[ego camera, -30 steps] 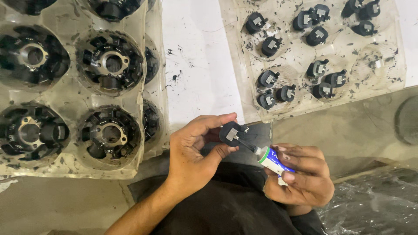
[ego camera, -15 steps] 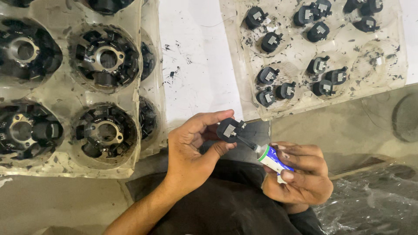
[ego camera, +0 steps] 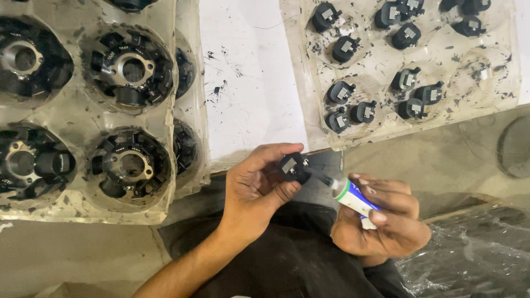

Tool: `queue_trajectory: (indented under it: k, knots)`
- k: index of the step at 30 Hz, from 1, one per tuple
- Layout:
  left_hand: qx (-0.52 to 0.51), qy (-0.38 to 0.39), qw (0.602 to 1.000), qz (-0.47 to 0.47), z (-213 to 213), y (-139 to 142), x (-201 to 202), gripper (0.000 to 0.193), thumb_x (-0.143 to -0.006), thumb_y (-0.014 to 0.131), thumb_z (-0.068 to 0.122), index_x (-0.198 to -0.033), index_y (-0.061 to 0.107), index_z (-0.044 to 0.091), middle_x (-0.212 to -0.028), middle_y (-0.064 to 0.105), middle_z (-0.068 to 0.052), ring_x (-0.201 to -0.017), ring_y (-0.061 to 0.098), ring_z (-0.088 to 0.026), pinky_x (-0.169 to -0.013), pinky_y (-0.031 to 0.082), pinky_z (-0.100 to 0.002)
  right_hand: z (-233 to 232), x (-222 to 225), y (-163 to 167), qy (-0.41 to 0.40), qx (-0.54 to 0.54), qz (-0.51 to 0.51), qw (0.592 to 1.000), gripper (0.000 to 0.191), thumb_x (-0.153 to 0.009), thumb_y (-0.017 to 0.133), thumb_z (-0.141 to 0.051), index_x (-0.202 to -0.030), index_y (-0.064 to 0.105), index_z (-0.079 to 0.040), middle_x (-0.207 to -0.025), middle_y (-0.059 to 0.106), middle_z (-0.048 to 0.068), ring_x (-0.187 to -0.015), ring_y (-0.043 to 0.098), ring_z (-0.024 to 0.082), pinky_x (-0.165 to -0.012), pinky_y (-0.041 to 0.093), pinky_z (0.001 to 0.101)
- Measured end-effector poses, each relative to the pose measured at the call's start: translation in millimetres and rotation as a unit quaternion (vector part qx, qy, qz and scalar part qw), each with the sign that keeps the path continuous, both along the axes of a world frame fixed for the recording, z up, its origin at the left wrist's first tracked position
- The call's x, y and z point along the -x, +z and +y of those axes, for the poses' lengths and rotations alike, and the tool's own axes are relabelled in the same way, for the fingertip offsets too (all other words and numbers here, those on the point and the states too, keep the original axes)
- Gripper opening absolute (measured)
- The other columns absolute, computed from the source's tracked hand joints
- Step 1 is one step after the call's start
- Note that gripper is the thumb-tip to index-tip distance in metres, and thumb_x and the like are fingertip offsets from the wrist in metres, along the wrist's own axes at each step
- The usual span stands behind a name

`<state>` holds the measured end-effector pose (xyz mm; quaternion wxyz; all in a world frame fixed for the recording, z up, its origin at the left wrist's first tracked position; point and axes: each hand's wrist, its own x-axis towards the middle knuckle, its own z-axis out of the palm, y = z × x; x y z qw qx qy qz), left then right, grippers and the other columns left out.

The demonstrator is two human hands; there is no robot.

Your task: The person sits on the floor next to trays of small black plastic rotor components and applies adhesive from a squeeze tube to each part, then places the treated part back into the tray. Around the middle of the episode they wipe the tube and nozzle with a cloth before resuming applying adhesive to more parts.

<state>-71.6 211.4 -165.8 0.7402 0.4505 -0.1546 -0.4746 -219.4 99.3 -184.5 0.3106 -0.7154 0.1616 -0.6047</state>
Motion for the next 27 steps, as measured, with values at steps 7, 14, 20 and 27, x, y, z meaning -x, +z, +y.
queue_trajectory:
  k: [7, 14, 20, 27]
  knots:
    - [0.048, -0.045, 0.997, 0.028, 3, -3, 7, 0.044, -0.100, 0.073, 0.010, -0.140, 0.059, -0.005, -0.140, 0.066, -0.011, -0.108, 0.067, -0.013, -0.097, 0.061, -0.032, -11, 3, -3, 0.035, 0.035, 0.013, 0.999, 0.038, -0.083, 0.073, -0.004, -0.107, 0.044, -0.008, -0.095, 0.059, 0.012, -0.088, 0.070, 0.027, -0.077, 0.068, 0.0393]
    - [0.044, -0.058, 0.996, 0.043, 4, -1, 6, 0.047, -0.100, 0.072, 0.013, -0.141, 0.059, -0.005, -0.141, 0.066, -0.011, -0.102, 0.069, -0.014, -0.093, 0.060, -0.031, -9, 4, -3, 0.044, 0.016, 0.029, 0.998, 0.041, -0.081, 0.075, 0.001, -0.107, 0.044, -0.008, -0.097, 0.059, 0.012, -0.090, 0.070, 0.028, -0.078, 0.069, 0.0414]
    - [0.041, -0.062, 0.994, 0.079, 3, -4, 7, 0.046, -0.101, 0.071, 0.017, -0.141, 0.059, -0.004, -0.139, 0.066, -0.010, -0.097, 0.069, -0.015, -0.091, 0.061, -0.032, -4, 2, -2, 0.022, -0.012, 0.040, 0.999, 0.042, -0.084, 0.078, 0.003, -0.107, 0.045, -0.010, -0.099, 0.059, 0.012, -0.091, 0.069, 0.027, -0.078, 0.069, 0.0413]
    - [0.050, -0.064, 0.992, 0.097, 4, -5, 9, 0.051, -0.101, 0.071, 0.024, -0.142, 0.059, -0.003, -0.138, 0.066, -0.011, -0.095, 0.067, -0.016, -0.090, 0.060, -0.035, 0, 8, 1, 0.046, -0.057, 0.050, 0.996, 0.036, -0.089, 0.075, 0.003, -0.105, 0.046, -0.010, -0.102, 0.059, 0.014, -0.092, 0.068, 0.027, -0.082, 0.069, 0.0440]
